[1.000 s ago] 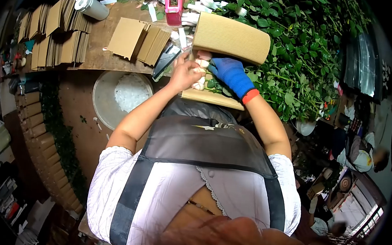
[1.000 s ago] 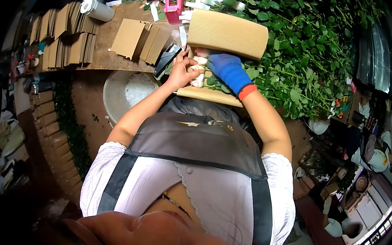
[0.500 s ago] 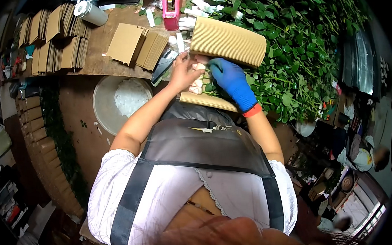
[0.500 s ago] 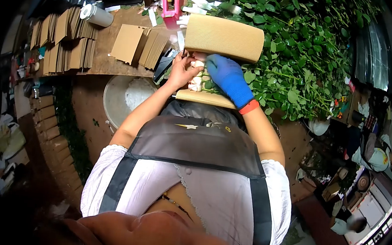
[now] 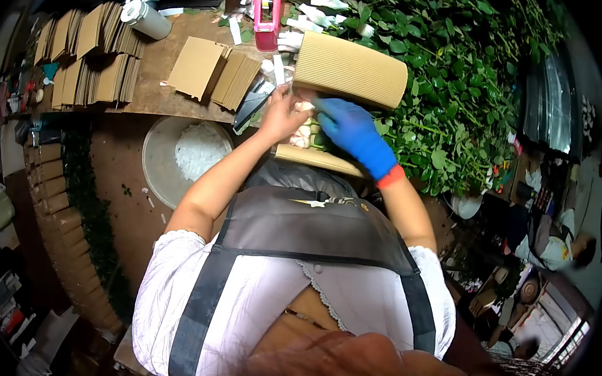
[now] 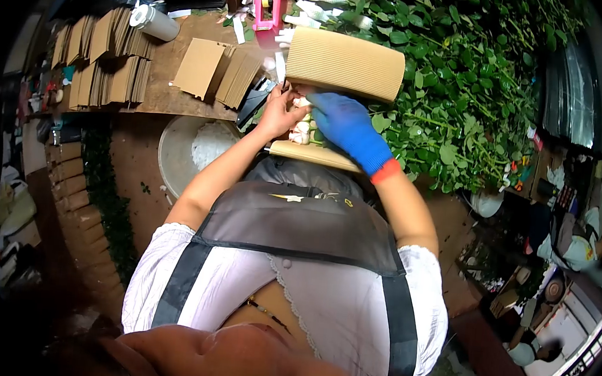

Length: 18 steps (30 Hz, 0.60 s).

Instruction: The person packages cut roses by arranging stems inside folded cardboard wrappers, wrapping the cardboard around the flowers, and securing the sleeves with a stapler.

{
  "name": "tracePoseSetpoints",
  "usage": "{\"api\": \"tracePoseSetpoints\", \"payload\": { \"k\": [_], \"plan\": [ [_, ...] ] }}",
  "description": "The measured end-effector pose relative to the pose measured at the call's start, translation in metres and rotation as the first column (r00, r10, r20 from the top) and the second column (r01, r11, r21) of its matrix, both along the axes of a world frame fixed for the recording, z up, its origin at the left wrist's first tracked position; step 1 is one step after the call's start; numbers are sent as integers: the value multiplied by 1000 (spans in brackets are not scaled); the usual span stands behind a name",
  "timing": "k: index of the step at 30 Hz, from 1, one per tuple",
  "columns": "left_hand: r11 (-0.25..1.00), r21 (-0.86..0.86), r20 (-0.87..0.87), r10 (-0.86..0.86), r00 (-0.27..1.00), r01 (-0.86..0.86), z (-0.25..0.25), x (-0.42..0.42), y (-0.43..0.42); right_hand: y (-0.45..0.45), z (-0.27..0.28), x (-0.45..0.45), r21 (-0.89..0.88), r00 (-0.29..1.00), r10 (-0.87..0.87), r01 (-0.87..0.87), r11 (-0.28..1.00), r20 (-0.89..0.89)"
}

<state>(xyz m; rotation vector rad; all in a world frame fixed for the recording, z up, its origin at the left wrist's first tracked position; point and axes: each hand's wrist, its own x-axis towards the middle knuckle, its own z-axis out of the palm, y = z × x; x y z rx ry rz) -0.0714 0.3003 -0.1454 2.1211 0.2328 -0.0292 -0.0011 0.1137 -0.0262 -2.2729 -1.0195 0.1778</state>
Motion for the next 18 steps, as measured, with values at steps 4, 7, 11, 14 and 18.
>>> {"api": "tracePoseSetpoints", "payload": {
  "k": [4, 7, 11, 14, 18],
  "plan": [
    [1000, 8, -29, 29, 999, -29, 12, -2, -3, -49, 62, 26, 167, 849, -506, 483, 860, 152],
    [1000, -28, -38, -8, 999, 7, 9, -1, -1, -86, 30, 75, -137, 823, -566, 557, 819, -37],
    [999, -41, -15, -23, 1000, 22, -2, 1, 1, -105, 49, 55, 388, 889, -361, 450, 804, -282],
    [999, 39, -4, 15, 1000, -15, 4, -2, -2, -146, 47, 32, 252, 969, -175, 215, 944, -173],
    [961, -168, -93, 207, 974, -221, -22, 2, -3, -90, 35, 10, 120, 721, -46, 177, 977, -691]
  ]
}}
